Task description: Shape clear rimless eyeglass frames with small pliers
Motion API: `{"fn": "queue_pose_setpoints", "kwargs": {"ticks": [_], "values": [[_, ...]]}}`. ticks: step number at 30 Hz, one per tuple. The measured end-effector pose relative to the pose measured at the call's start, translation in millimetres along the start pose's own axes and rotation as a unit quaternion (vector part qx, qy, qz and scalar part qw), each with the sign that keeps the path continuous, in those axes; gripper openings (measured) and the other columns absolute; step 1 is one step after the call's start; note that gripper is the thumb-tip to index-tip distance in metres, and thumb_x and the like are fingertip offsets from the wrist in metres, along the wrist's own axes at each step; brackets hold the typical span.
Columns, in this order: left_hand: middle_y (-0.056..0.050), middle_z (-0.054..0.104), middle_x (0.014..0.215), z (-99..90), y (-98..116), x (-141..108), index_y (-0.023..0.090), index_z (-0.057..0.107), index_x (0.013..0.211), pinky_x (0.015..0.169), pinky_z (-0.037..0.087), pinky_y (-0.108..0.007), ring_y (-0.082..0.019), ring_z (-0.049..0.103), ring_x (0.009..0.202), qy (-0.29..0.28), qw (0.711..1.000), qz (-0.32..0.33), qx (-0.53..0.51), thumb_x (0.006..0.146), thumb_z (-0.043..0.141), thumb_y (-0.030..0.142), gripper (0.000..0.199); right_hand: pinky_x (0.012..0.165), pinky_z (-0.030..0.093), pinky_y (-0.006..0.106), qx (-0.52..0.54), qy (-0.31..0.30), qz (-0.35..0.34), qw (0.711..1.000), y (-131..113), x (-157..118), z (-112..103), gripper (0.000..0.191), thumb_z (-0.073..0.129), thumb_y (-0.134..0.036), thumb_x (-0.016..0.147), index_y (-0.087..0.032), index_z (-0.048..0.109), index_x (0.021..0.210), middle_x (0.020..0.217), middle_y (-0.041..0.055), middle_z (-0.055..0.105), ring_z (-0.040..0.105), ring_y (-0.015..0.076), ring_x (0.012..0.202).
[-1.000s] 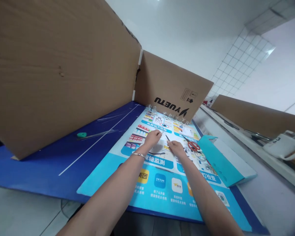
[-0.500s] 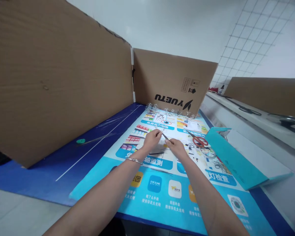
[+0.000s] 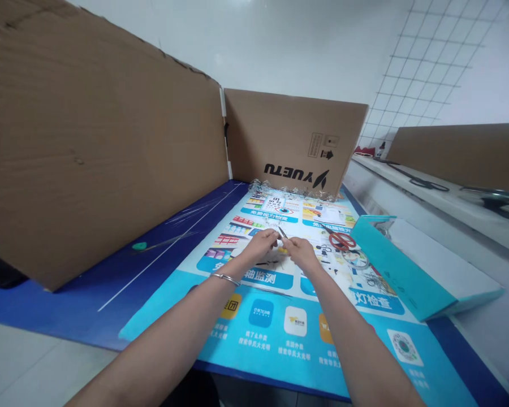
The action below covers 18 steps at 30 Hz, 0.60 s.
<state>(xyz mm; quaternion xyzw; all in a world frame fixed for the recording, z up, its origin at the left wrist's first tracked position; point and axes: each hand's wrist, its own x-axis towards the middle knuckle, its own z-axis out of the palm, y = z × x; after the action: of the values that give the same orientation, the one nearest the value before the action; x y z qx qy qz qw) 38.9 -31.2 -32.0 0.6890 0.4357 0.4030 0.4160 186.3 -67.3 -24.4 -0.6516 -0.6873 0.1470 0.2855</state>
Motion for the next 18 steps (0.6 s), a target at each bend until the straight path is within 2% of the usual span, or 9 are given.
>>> {"fn": "queue_pose_setpoints", "kwargs": {"ticks": [5,9,13,18], "values": [[0.001,0.052,0.059,-3.3,-9,1,0.017,0.059,0.085,0.038,0.028,-0.018,-0.005,0.039,0.038,-0.052,0.996,-0.029,-0.069,0.077,0.037,0.024,0.024,0.047,0.028,0.019,-0.022,0.01,-0.012,1.0,4,-1,-2,0.049,0.027,-0.054,0.082,-0.018,0.059,0.071,0.06,-0.0005,0.057,0.049,0.0101,0.055],[0.002,0.049,0.052,-8.8,-12,1,0.018,0.059,0.087,0.036,0.026,-0.018,-0.005,0.038,0.037,-0.075,0.989,-0.06,-0.111,0.075,0.043,0.026,0.022,0.047,0.026,0.019,-0.038,0.009,-0.036,0.999,6,-3,-3,0.05,0.027,-0.055,0.082,-0.018,0.056,0.066,0.058,-0.0014,0.054,0.047,0.0103,0.054],[0.004,0.043,0.047,-11.1,-14,1,0.017,0.058,0.081,0.035,0.023,-0.017,-0.004,0.035,0.035,-0.076,0.981,-0.086,-0.155,0.073,0.048,0.028,0.017,0.049,0.025,0.019,-0.05,0.003,-0.058,0.997,6,-5,-2,0.045,0.032,-0.053,0.081,-0.019,0.055,0.064,0.057,-0.0014,0.054,0.046,0.0109,0.056],[0.003,0.044,0.048,-12.9,-18,4,0.015,0.056,0.078,0.035,0.023,-0.016,-0.004,0.036,0.037,-0.064,0.98,-0.088,-0.168,0.072,0.049,0.026,0.014,0.05,0.024,0.019,-0.058,-0.01,-0.077,0.995,4,-4,0,0.041,0.035,-0.05,0.081,-0.019,0.054,0.064,0.058,-0.0012,0.054,0.046,0.0109,0.057]]}}
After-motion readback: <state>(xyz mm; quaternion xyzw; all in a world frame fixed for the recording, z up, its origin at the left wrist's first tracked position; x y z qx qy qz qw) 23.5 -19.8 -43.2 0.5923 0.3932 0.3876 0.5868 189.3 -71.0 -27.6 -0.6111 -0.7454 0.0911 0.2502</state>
